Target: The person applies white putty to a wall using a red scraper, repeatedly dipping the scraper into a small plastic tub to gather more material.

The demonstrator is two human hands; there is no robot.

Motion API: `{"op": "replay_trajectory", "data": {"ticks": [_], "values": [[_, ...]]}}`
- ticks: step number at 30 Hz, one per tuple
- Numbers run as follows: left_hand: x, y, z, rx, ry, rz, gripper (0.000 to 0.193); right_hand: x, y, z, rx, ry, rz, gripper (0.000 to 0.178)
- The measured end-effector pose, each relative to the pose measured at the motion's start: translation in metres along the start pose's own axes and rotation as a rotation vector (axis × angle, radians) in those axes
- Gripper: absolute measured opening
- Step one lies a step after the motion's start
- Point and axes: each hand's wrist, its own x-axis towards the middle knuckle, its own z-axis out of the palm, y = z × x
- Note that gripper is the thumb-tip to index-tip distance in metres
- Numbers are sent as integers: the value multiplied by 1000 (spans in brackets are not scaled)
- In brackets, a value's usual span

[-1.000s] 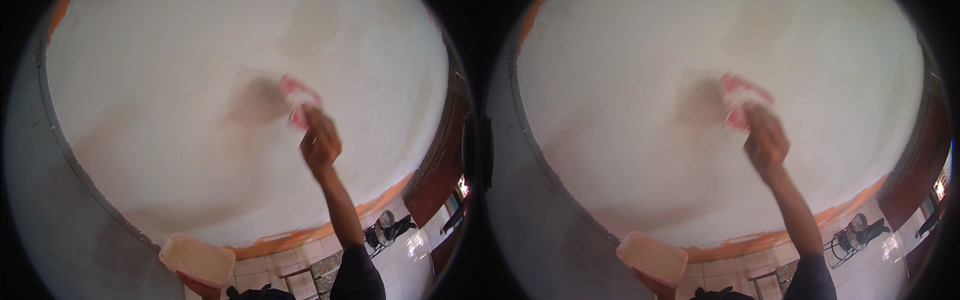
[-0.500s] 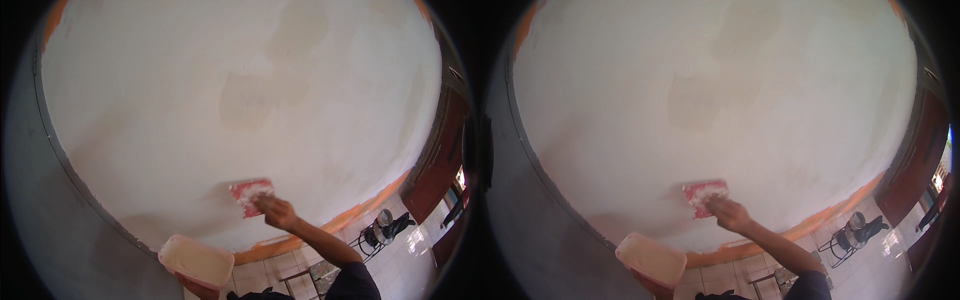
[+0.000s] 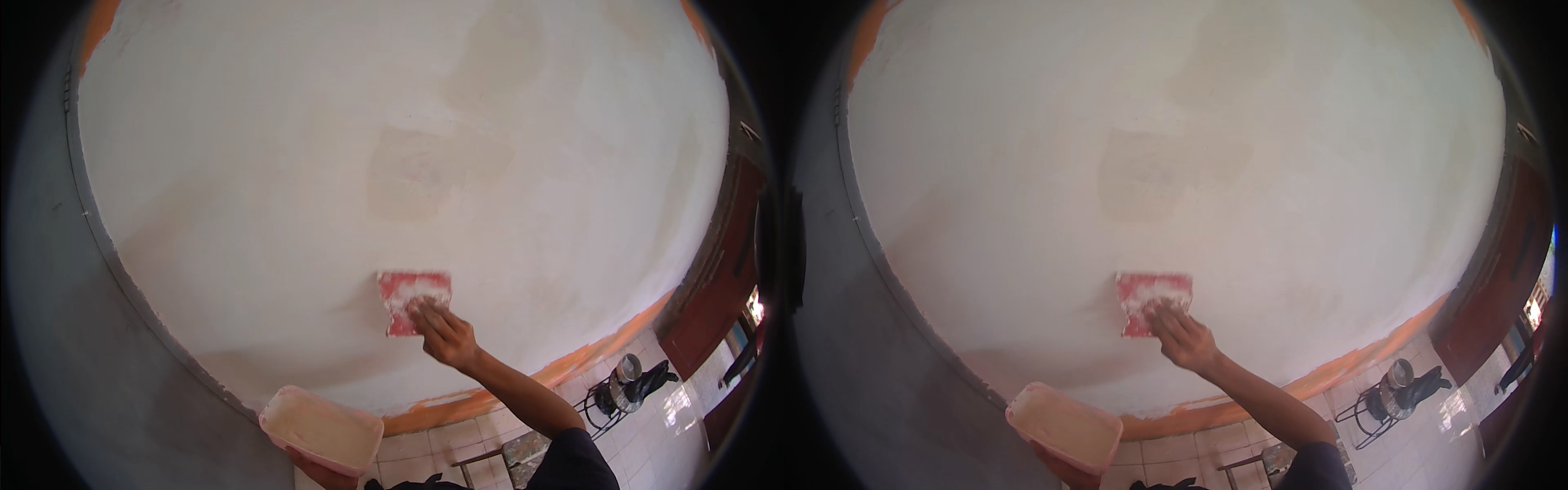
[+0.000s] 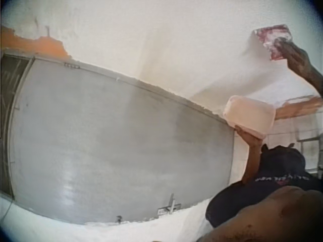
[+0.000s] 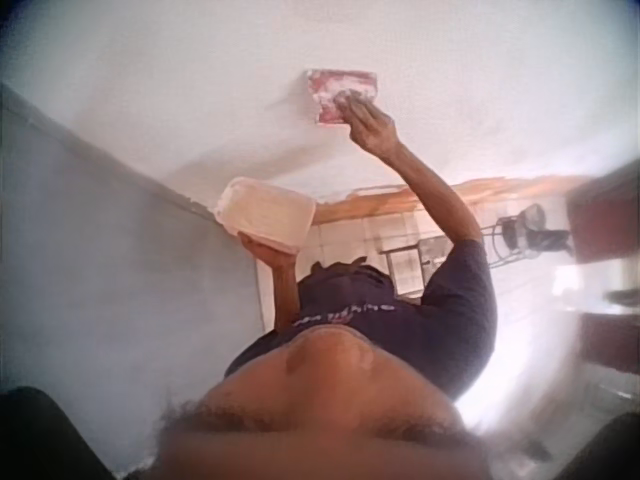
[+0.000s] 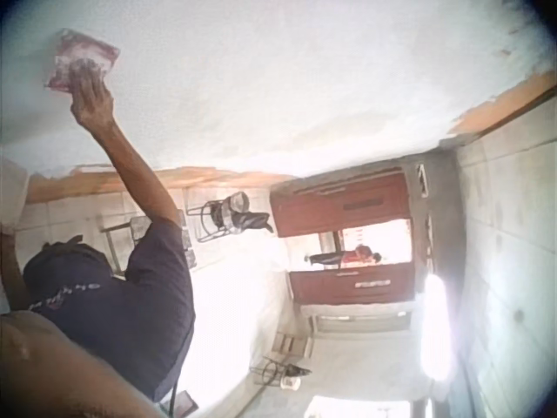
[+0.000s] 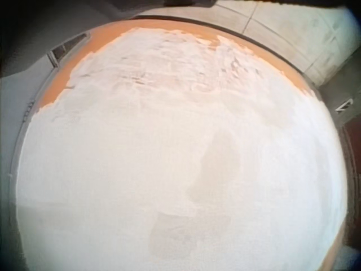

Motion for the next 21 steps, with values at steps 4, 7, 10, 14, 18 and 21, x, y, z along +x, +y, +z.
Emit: {"op": "replay_trajectory", "data": {"ticks": [4,7,10,14,18,21], "values": [[-5,-9,25,131,250,123,78,92,31,-50,-45,266,-34,42],[-6,-11,24,122,202,118,77,186,75,-79,-173,436,-80,48],[-6,-13,25,109,190,112,75,195,83,-60,-180,337,0,49],[-6,-10,26,95,192,135,74,110,37,-15,-53,172,-44,46],[-8,-14,32,74,192,140,72,74,0,-45,47,14,-33,47],[-8,-12,22,153,123,161,72,103,26,-65,-27,281,-62,44]]}}
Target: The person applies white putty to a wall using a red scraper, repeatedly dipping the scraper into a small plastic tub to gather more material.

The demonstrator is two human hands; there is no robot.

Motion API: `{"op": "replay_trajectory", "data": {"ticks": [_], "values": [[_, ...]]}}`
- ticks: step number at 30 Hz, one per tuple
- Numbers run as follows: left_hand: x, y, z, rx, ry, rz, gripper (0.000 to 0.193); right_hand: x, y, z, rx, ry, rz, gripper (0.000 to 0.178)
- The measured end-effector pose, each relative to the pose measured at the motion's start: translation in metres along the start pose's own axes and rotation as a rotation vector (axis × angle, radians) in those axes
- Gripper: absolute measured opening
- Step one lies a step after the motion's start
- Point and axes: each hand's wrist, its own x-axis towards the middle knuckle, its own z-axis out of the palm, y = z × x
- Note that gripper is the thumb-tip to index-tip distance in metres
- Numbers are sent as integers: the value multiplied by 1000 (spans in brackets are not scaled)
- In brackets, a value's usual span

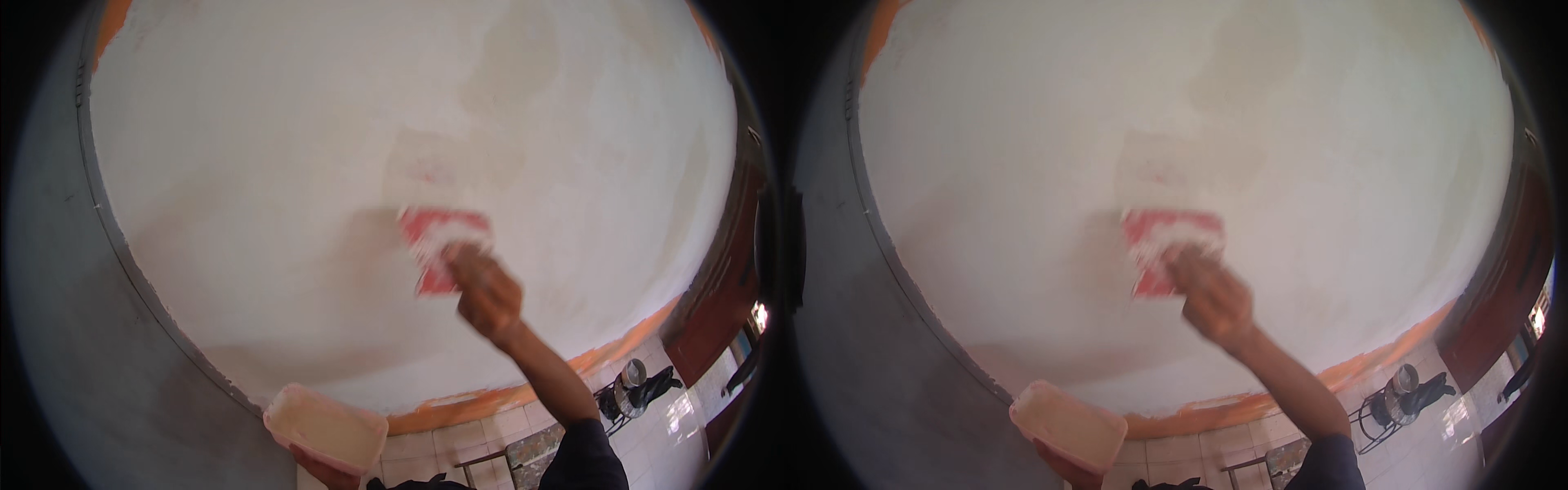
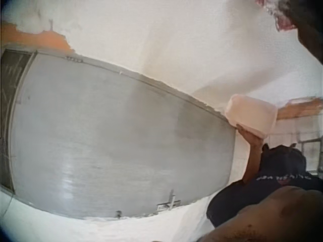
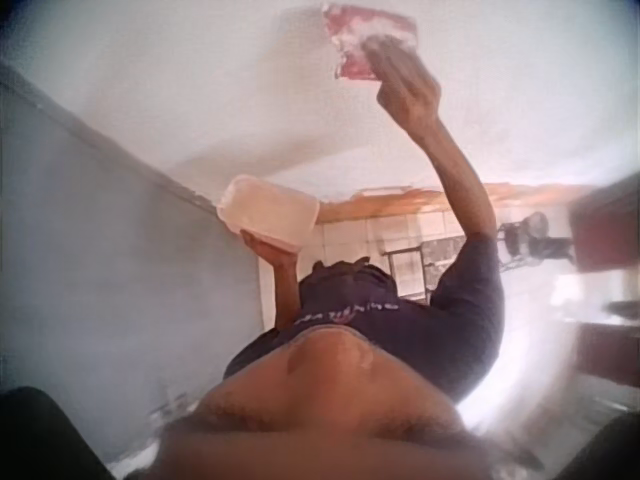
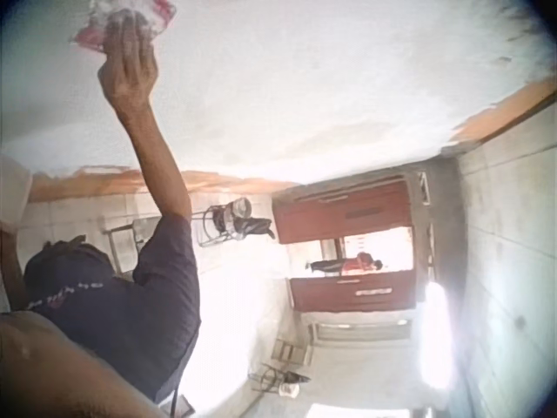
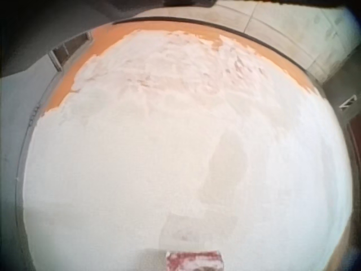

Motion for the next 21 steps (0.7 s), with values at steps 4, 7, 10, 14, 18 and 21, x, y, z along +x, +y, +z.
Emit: {"op": "replay_trajectory", "data": {"ticks": [4,7,10,14,18,21], "values": [[2,-6,-3,67,-55,14,72,33,60,5,-253,193,73,47],[4,-7,-6,120,-101,46,72,-6,54,43,-231,106,113,52],[8,-7,-19,257,-157,129,73,-65,-4,78,-74,-117,64,43],[4,-9,-19,74,-146,10,73,-129,-66,72,66,-367,64,44],[0,-3,-5,154,-147,83,71,-101,-56,33,182,-245,20,42],[2,1,-19,288,-209,166,68,-29,2,24,-84,87,65,35]]}}
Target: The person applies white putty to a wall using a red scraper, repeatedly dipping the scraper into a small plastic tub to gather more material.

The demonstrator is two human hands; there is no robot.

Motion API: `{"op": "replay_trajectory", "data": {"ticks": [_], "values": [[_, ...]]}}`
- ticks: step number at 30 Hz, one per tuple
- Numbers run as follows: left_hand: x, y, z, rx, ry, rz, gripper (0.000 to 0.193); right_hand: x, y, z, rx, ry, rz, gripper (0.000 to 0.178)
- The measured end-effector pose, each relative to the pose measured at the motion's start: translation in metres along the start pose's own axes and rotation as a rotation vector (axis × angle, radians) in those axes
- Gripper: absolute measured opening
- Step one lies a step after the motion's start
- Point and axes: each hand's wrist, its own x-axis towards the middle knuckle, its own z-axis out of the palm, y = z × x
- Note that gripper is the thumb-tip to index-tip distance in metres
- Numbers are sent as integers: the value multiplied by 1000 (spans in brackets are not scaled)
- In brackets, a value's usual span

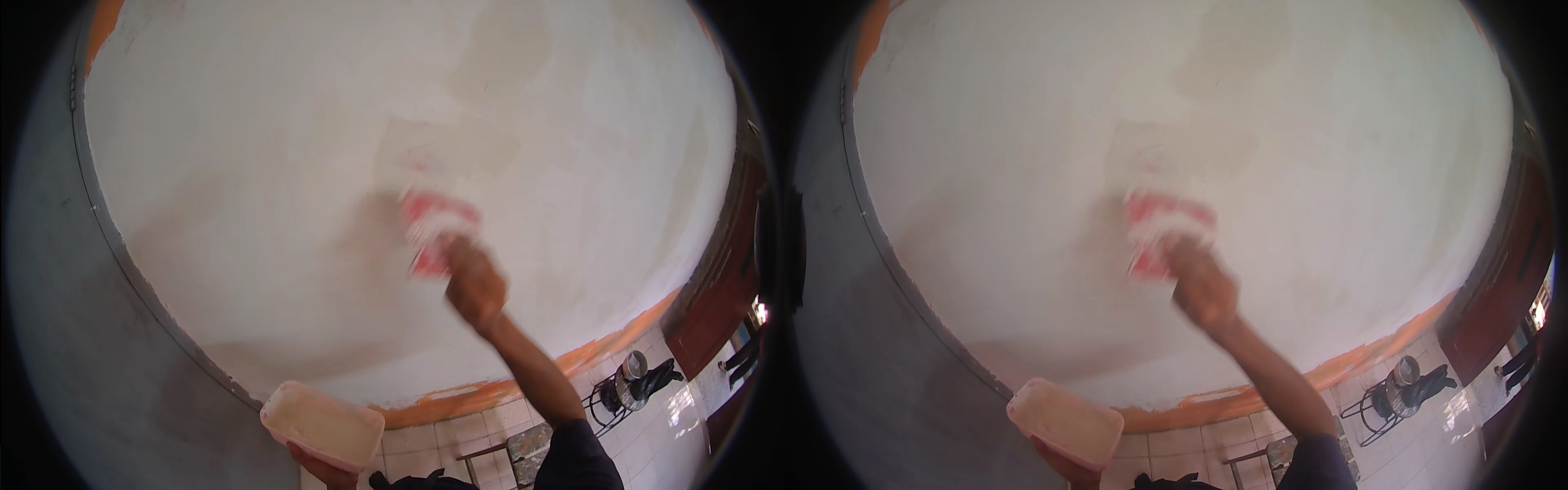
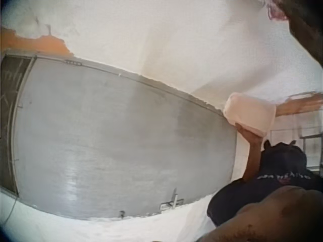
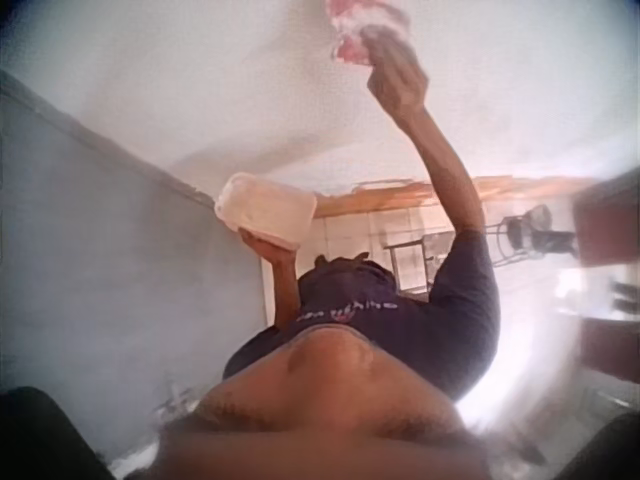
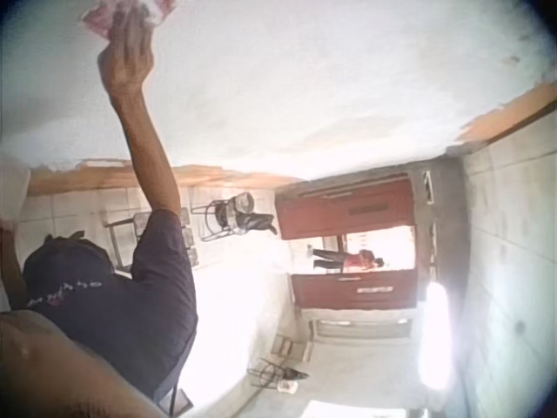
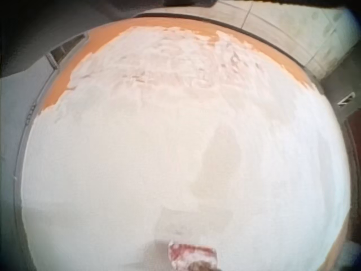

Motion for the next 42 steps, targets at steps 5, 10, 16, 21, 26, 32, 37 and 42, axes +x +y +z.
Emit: {"op": "replay_trajectory", "data": {"ticks": [5,10,16,21,26,32,37,42], "values": [[-2,2,17,-98,58,-40,64,51,55,21,-223,72,76,50],[-2,2,4,-22,-21,12,64,-50,-34,46,78,-267,-89,41],[4,27,58,34,-78,-47,71,-37,-47,6,230,-263,-20,36],[4,13,23,56,-44,-11,64,50,21,28,-146,65,-43,42],[7,6,30,0,109,62,64,6,1,76,-165,-100,63,42],[7,17,36,52,160,-65,68,-68,-49,70,-58,-348,85,39],[11,19,28,-180,157,-164,66,-92,-80,26,160,-460,47,38],[9,27,27,-100,93,-100,65,13,-22,6,37,-66,94,36]]}}
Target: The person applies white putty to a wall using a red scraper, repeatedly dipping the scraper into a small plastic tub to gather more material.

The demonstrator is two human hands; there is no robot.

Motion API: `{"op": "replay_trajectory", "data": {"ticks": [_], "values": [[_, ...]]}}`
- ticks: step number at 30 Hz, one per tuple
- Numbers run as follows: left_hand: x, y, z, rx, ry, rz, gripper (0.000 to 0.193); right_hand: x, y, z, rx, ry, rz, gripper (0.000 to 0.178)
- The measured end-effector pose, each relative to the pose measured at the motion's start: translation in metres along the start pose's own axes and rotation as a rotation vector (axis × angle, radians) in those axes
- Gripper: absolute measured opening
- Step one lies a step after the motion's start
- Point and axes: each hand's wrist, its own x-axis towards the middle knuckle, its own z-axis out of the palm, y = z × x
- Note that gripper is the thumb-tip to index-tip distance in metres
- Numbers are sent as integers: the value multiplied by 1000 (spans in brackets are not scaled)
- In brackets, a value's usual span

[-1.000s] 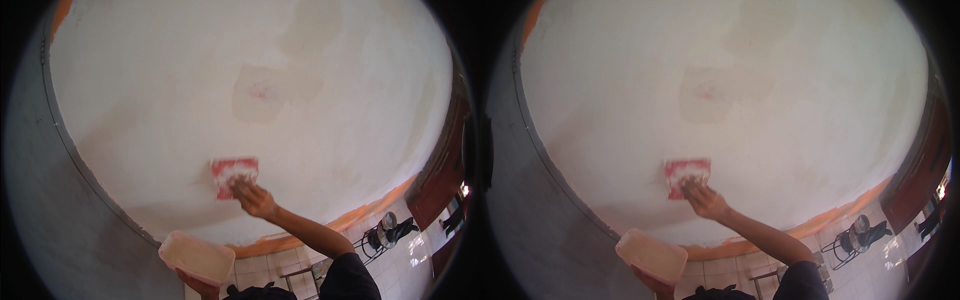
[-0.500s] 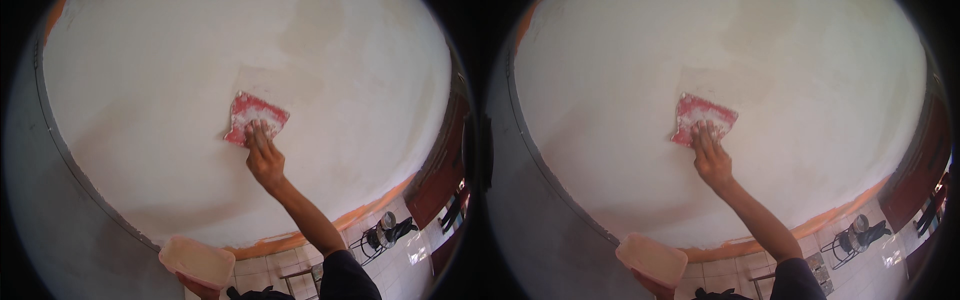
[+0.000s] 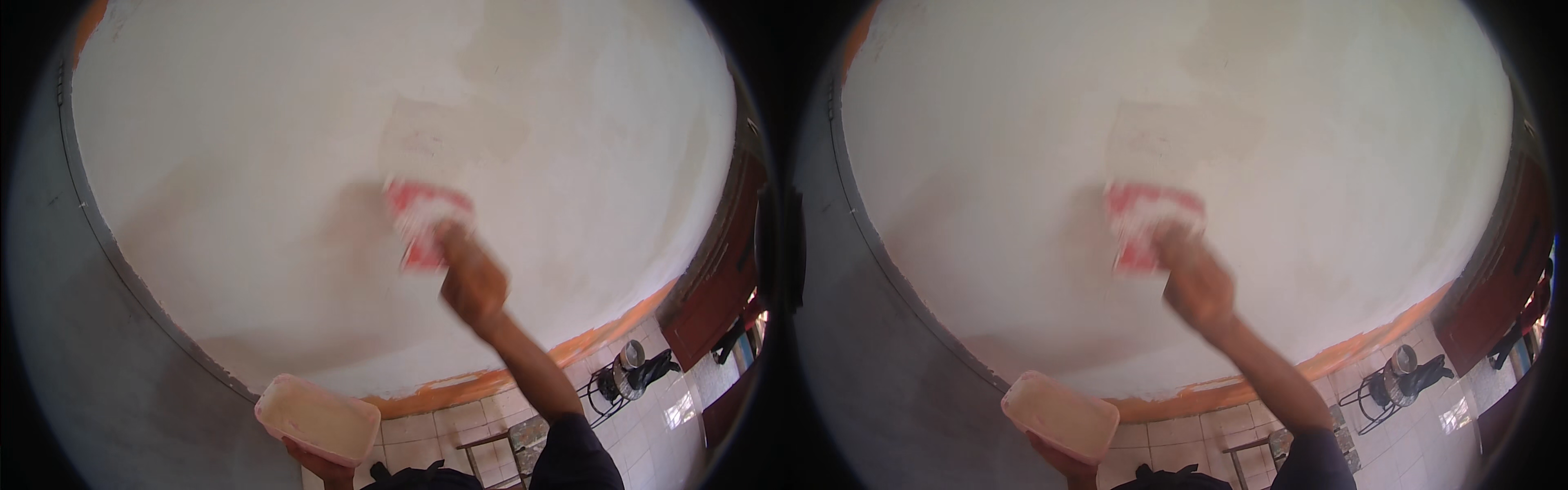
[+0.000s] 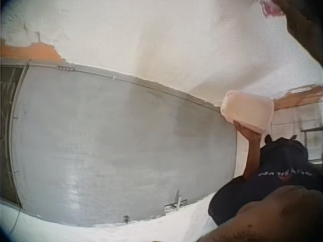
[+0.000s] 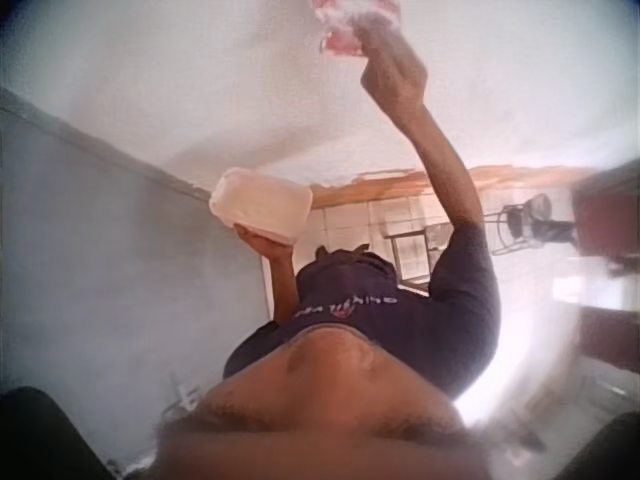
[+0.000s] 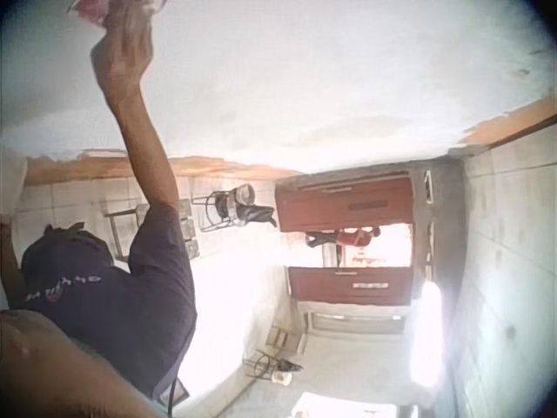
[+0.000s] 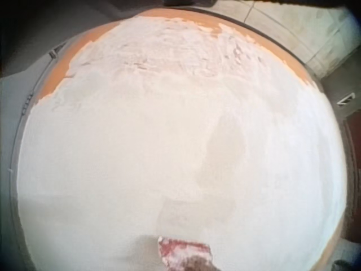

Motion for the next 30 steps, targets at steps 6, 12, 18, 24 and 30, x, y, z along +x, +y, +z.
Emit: {"op": "replay_trajectory", "data": {"ticks": [6,12,18,24,30], "values": [[-8,0,18,228,-14,114,64,66,49,-3,-189,48,-25,39],[2,4,-6,62,-137,37,65,-27,-9,27,-124,-223,-223,27],[3,9,16,16,-74,33,67,10,-1,0,31,17,-121,36],[4,1,16,32,28,27,60,30,44,31,-221,9,-99,36],[6,-2,-4,61,104,31,67,-53,-15,56,-172,-238,-41,33]]}}
